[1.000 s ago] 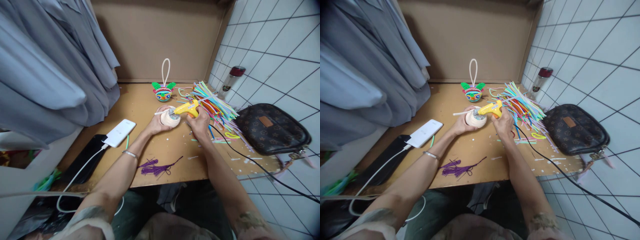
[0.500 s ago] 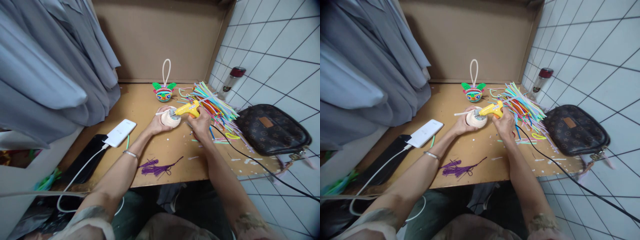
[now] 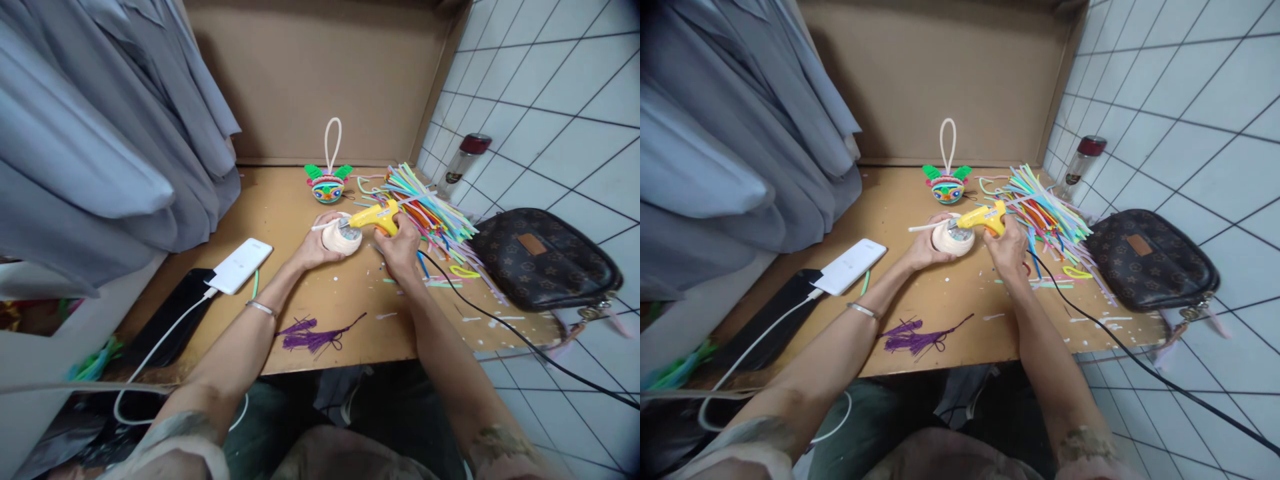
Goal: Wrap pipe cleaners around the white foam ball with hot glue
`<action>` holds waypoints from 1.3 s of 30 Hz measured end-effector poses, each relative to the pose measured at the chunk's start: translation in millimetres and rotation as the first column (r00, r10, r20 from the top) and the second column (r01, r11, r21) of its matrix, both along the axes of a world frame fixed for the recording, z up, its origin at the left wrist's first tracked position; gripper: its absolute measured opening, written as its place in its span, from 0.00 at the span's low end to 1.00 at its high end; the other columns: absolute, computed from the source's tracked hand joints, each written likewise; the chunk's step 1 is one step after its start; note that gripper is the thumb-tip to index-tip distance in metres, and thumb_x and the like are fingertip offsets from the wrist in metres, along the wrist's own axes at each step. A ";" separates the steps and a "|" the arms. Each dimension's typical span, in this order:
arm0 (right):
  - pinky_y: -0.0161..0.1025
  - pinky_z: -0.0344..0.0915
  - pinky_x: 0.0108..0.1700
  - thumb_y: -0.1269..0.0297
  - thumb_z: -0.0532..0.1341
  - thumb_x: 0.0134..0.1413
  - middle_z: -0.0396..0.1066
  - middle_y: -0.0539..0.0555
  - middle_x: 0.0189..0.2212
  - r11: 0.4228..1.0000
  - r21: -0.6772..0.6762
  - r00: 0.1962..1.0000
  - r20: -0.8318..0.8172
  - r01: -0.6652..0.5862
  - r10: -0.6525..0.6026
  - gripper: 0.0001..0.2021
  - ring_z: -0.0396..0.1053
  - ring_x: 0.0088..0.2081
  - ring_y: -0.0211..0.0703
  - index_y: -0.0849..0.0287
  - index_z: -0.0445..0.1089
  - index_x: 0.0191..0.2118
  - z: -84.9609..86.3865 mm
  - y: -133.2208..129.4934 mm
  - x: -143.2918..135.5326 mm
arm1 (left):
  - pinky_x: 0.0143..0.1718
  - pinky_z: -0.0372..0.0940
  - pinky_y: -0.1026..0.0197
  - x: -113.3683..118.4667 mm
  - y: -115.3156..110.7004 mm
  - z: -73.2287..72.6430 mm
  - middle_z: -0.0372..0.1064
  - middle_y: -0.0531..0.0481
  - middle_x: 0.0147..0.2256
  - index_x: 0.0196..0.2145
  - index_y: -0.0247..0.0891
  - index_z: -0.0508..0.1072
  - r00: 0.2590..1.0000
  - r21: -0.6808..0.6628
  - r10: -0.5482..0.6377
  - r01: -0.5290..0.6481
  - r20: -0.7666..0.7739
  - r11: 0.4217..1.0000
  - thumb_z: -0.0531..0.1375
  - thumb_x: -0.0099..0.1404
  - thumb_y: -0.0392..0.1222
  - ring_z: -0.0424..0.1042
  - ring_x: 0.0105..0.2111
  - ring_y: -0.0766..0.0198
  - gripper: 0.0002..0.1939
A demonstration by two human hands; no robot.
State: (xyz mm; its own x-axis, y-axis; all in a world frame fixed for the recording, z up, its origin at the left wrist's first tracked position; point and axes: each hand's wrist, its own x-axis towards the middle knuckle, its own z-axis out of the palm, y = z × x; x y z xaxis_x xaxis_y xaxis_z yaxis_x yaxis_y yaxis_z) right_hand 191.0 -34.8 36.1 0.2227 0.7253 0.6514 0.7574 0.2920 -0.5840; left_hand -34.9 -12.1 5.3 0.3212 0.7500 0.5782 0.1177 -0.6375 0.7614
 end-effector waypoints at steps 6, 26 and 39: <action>0.45 0.64 0.40 0.58 0.60 0.42 0.72 0.52 0.30 0.998 -0.052 1.000 0.009 0.021 -0.021 0.12 0.67 0.32 0.47 0.54 0.67 0.35 5.2 -3.3 -2.1 | 0.72 0.51 0.36 -0.2 0.5 -0.4 0.65 0.39 0.60 0.59 0.40 0.68 1.000 -0.005 0.001 -0.001 -0.003 1.000 0.76 0.42 0.47 0.60 0.67 0.40 0.46; 0.62 0.63 0.54 0.56 0.65 0.54 0.73 0.78 0.48 0.867 -0.355 0.906 0.364 0.349 -0.215 0.22 0.70 0.53 0.71 0.70 0.72 0.47 -16.7 5.9 13.8 | 0.71 0.52 0.35 -3.7 -1.5 3.1 0.70 0.40 0.54 0.57 0.41 0.70 0.993 0.076 0.063 -0.055 -0.097 0.996 0.77 0.45 0.56 0.64 0.64 0.40 0.45; 0.47 0.64 0.49 0.63 0.57 0.66 0.77 0.58 0.41 0.862 0.027 0.788 0.421 -0.506 0.450 0.11 0.71 0.45 0.51 0.55 0.77 0.44 31.4 -31.1 -63.2 | 0.66 0.62 0.36 0.6 0.3 -11.1 0.66 0.38 0.59 0.59 0.44 0.68 0.987 0.216 0.156 -0.142 -0.047 0.966 0.73 0.51 0.53 0.66 0.63 0.41 0.40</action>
